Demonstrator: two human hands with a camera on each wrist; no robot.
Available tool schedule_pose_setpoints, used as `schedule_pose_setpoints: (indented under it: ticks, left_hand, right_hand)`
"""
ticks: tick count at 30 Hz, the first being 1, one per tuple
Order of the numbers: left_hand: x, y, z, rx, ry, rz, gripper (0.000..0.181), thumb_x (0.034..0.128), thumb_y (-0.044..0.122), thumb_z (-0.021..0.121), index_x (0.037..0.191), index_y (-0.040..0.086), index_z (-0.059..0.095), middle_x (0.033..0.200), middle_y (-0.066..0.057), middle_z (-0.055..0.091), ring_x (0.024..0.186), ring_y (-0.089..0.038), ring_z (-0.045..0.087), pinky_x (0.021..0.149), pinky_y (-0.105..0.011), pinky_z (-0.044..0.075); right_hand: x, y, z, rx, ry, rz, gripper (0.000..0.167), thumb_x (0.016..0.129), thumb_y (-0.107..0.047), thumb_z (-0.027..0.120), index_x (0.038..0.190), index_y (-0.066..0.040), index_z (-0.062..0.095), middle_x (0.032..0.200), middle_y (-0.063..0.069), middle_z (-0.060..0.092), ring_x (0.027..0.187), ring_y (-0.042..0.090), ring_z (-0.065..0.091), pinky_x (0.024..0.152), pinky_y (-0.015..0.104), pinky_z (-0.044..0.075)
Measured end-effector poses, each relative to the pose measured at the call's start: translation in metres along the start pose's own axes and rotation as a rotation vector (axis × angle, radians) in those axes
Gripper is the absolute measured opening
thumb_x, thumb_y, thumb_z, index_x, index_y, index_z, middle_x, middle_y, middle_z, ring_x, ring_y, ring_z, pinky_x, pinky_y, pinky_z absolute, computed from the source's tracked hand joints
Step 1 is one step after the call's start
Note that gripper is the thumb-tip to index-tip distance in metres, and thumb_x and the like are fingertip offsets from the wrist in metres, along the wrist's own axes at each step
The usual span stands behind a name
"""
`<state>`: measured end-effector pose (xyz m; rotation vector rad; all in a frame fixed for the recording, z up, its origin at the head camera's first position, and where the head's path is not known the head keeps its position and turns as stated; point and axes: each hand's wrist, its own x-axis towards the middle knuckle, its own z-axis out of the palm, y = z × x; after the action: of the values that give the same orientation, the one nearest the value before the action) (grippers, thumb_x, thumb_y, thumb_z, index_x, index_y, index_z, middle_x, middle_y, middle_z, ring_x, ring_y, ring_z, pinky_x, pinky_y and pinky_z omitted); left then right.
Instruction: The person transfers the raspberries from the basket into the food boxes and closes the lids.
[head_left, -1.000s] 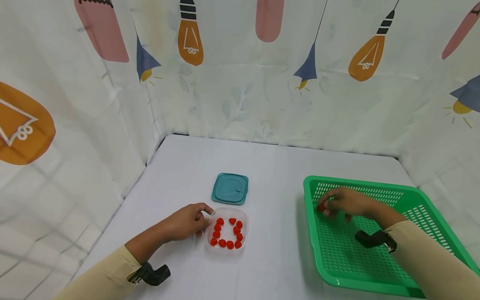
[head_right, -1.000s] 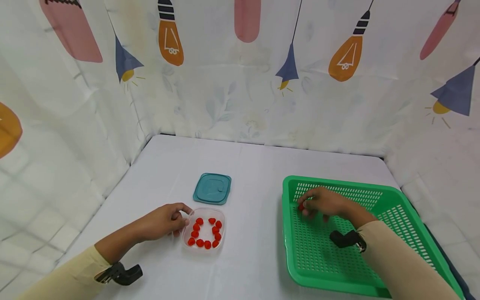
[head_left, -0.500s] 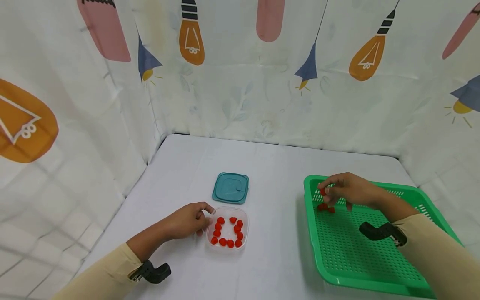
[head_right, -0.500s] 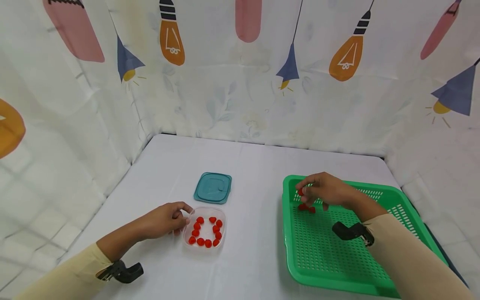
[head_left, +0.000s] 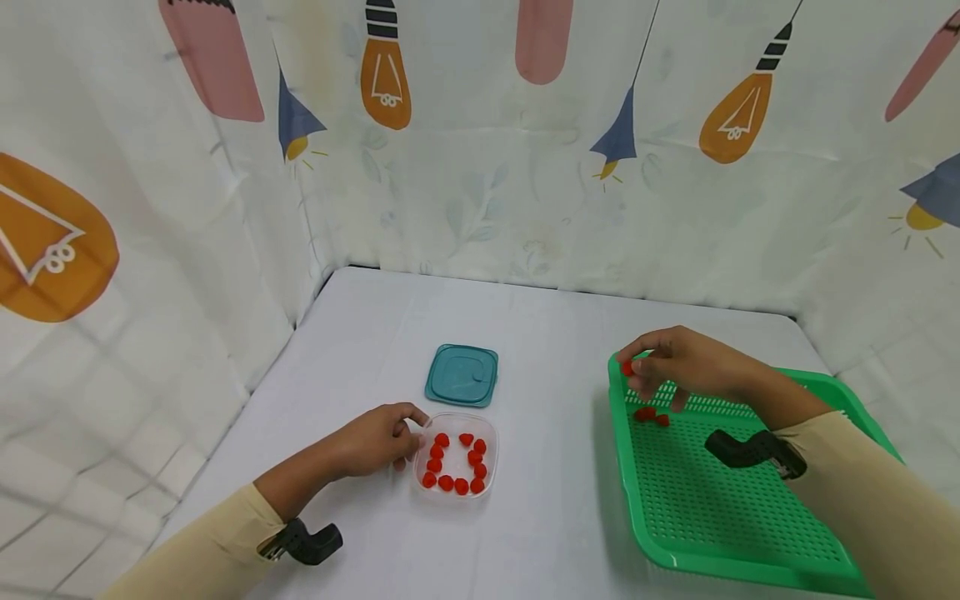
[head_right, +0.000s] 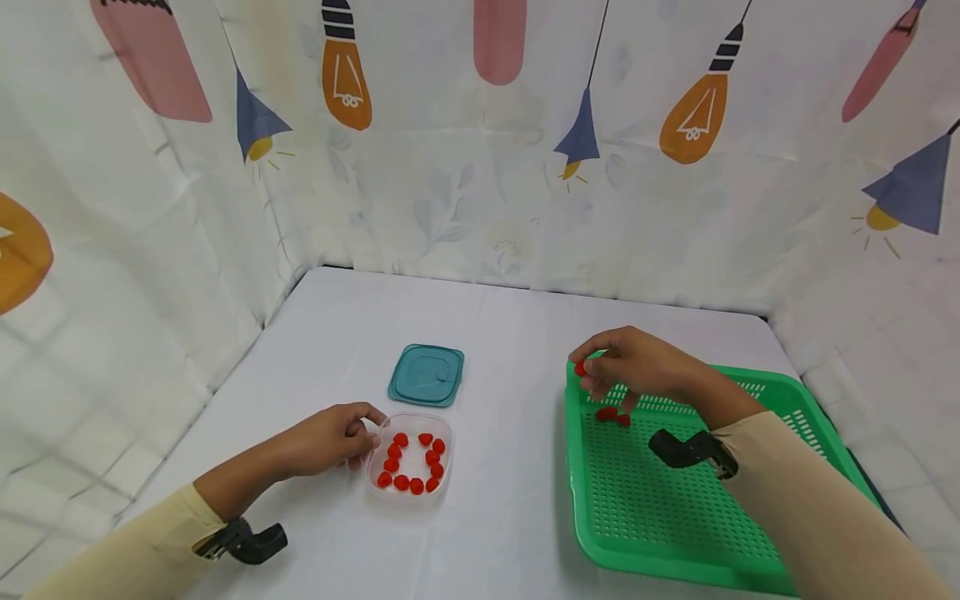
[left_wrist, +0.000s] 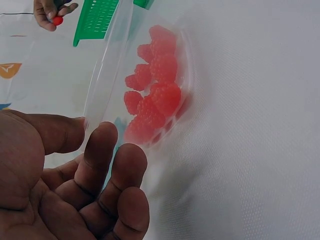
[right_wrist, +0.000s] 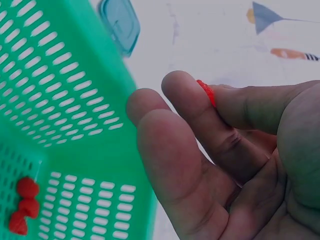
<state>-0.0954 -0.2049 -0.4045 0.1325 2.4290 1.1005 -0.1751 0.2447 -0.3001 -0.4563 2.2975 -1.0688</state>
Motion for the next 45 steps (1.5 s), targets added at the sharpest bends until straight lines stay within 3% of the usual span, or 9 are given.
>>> schedule_pose_setpoints:
  ticks: [7,21,36,45]
  left_hand:
    - [0.000,0.000,-0.001,-0.004,0.002,-0.003,0.031,0.0982,0.017,0.069,0.128,0.010,0.061,0.077,-0.006,0.064,0.071,-0.023,0.058,0.063,-0.034,0.046]
    - [0.000,-0.002,-0.001,-0.011,0.004,0.006,0.030,0.0983,0.016,0.068,0.127,0.011,0.061,0.077,-0.006,0.063,0.070,-0.023,0.058,0.063,-0.033,0.046]
    - [-0.001,-0.001,-0.001,-0.010,0.001,0.011,0.031,0.0979,0.017,0.069,0.127,0.011,0.061,0.077,-0.006,0.064,0.071,-0.023,0.059,0.064,-0.034,0.047]
    - [-0.001,-0.002,-0.001,-0.015,0.000,0.024,0.031,0.0984,0.018,0.068,0.128,0.010,0.061,0.076,-0.006,0.064,0.071,-0.023,0.059,0.063,-0.034,0.046]
  right_hand:
    - [0.014,-0.017,0.007,0.023,-0.030,-0.032,0.029,0.106,-0.017,0.057,0.133,-0.013,0.064,0.100,0.018,0.072,0.101,0.038,0.068,0.068,0.055,0.059]
    - [0.042,-0.053,0.035,0.000,-0.080,-0.084,0.025,0.105,-0.019,0.059,0.128,-0.018,0.068,0.102,0.011,0.074,0.095,0.030,0.071,0.065,0.047,0.058]
    - [0.064,-0.078,0.079,-0.007,-0.168,-0.092,0.025,0.104,-0.013,0.058,0.124,-0.021,0.071,0.098,0.008,0.075,0.092,0.032,0.073,0.059,0.044,0.059]
    - [0.070,-0.089,0.111,-0.015,-0.250,-0.102,0.022,0.102,-0.011,0.061,0.119,-0.021,0.072,0.096,0.007,0.074,0.084,0.025,0.074,0.057,0.042,0.059]
